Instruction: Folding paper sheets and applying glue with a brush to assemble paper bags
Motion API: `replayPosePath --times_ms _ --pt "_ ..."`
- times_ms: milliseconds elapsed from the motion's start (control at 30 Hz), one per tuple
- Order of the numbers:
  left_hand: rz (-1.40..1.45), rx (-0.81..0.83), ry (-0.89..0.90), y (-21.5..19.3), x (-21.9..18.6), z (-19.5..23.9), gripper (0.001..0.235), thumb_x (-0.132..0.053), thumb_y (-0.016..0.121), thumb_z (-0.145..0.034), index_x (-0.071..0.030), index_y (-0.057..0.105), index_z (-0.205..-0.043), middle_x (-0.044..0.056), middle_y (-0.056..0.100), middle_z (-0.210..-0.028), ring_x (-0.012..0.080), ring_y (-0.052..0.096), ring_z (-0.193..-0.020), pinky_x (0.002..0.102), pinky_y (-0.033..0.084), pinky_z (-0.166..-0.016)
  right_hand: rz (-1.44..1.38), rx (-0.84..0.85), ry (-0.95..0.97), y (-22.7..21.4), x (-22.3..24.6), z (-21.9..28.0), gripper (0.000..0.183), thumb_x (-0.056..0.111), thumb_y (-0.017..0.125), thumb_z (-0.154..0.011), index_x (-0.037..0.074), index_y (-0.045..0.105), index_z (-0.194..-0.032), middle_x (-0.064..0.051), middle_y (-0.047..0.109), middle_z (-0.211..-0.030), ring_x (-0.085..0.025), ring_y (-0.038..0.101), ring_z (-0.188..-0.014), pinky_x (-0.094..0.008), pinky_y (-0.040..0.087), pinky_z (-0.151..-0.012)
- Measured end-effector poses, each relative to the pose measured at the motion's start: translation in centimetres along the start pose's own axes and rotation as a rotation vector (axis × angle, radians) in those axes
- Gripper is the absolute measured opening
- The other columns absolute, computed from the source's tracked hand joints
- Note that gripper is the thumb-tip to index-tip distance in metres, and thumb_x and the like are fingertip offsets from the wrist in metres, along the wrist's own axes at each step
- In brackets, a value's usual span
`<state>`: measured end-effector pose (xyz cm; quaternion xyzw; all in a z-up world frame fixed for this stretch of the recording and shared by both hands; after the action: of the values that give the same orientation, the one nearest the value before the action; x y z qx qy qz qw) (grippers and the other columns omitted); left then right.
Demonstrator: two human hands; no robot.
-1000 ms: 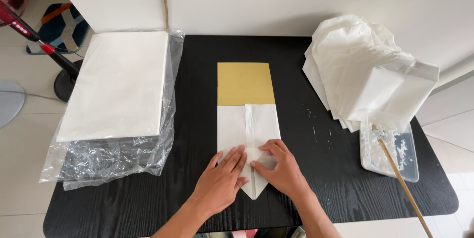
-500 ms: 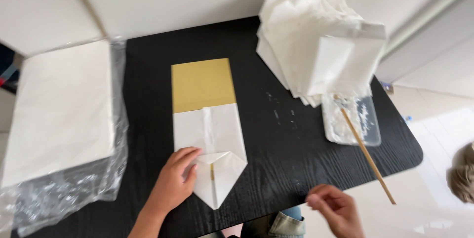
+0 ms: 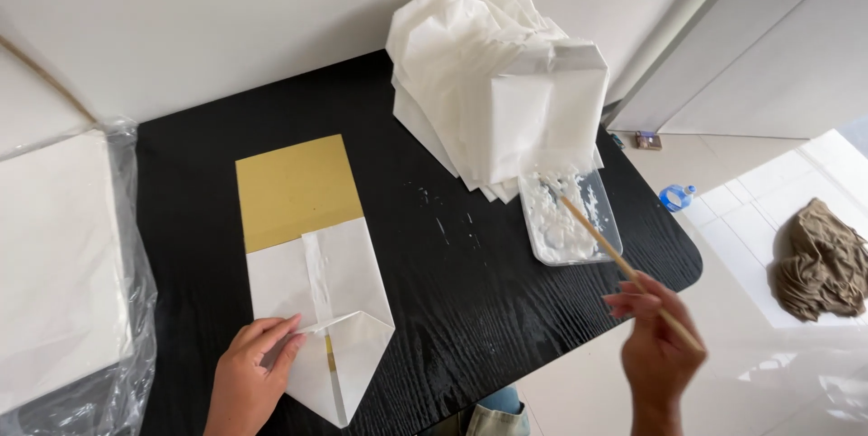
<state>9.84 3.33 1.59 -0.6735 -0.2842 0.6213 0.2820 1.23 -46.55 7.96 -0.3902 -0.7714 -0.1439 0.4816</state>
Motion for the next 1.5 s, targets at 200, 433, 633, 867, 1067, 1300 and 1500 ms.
replayPosePath --times_ms 200,433,633,867,1067,1300,1500 --pt "0.147 0.060 -0.107 -0.1 1.6 -1.2 0.031 -0.022 0.076 -0.085 -0.016 0.081 -0.115 -0.002 0.078 -0.104 0.0094 0.076 -0.090 0.024 0.062 -0.089 -0.145 -0.319 0.116 -3.7 -3.0 -1.1 0.033 0.024 0.046 -0.132 -0.003 0.061 -0.120 -0.022 0.067 -0.093 -0.027 0.068 -0.068 -0.030 0.053 -0.057" --pt "0.165 0.202 -0.049 -0.1 0.5 -3.8 0.027 -0.021 0.075 -0.087 -0.015 0.082 -0.112 -0.004 0.079 -0.099 0.0098 0.075 -0.088 0.024 0.058 -0.088 -0.348 -0.394 0.389 -1.4 -0.6 -0.7 0.054 0.066 0.063 -0.105 0.013 0.069 -0.097 -0.002 0.060 -0.070 -0.010 0.053 -0.051 -0.023 0.047 -0.050" --pt "0.174 0.371 -0.171 -1.2 -0.8 -4.9 0.024 -0.020 0.073 -0.090 -0.017 0.080 -0.113 -0.005 0.074 -0.089 0.0081 0.066 -0.081 0.024 0.053 -0.080 -0.523 -0.077 0.398 4.0 0.6 0.6 0.046 0.057 0.056 -0.114 0.016 0.070 -0.101 -0.002 0.066 -0.082 -0.009 0.063 -0.073 -0.026 0.046 -0.060" --pt "0.193 0.562 -0.214 -2.2 -1.7 -5.1 0.037 -0.018 0.067 -0.094 -0.016 0.069 -0.131 -0.003 0.075 -0.102 0.0104 0.067 -0.090 0.027 0.055 -0.083 -0.480 0.043 0.443 8.8 2.3 4.1 0.051 0.058 0.059 -0.113 0.012 0.069 -0.094 -0.002 0.059 -0.061 -0.010 0.059 -0.050 -0.025 0.053 -0.047" --pt "0.240 0.544 -0.135 -1.9 -1.2 -4.9 0.044 -0.014 0.064 -0.094 -0.014 0.064 -0.138 -0.004 0.074 -0.100 0.0120 0.066 -0.085 0.028 0.053 -0.080 -0.354 0.153 0.424 12.2 4.2 6.5 0.046 0.046 0.053 -0.119 0.009 0.068 -0.095 -0.005 0.059 -0.060 -0.015 0.056 -0.041 -0.027 0.050 -0.039" --pt "0.203 0.564 0.006 -1.6 -1.5 -4.6 0.047 -0.015 0.066 -0.094 -0.012 0.062 -0.140 -0.001 0.068 -0.109 0.0152 0.065 -0.093 0.031 0.054 -0.083 -0.265 0.177 0.456 13.2 3.6 8.0 0.045 0.037 0.046 -0.125 0.004 0.065 -0.102 -0.010 0.060 -0.064 -0.021 0.058 -0.041 -0.031 0.055 -0.041" --pt "0.121 0.535 0.093 -0.7 -1.4 -4.3 0.040 -0.020 0.069 -0.093 -0.013 0.069 -0.132 -0.002 0.064 -0.103 0.0188 0.064 -0.094 0.035 0.051 -0.082 -0.274 0.261 0.397 14.5 5.4 8.6 0.016 0.018 0.059 -0.115 0.004 0.064 -0.110 -0.011 0.065 -0.074 -0.021 0.070 -0.058 -0.029 0.059 -0.045"
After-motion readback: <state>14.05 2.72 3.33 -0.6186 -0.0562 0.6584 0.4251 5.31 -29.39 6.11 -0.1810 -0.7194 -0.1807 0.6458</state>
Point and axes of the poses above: each hand's wrist, its own z-axis away from the middle knuckle, its own y-axis out of the palm, x = y × z, the point moved 7 cm from there along -z, towards the middle knuckle
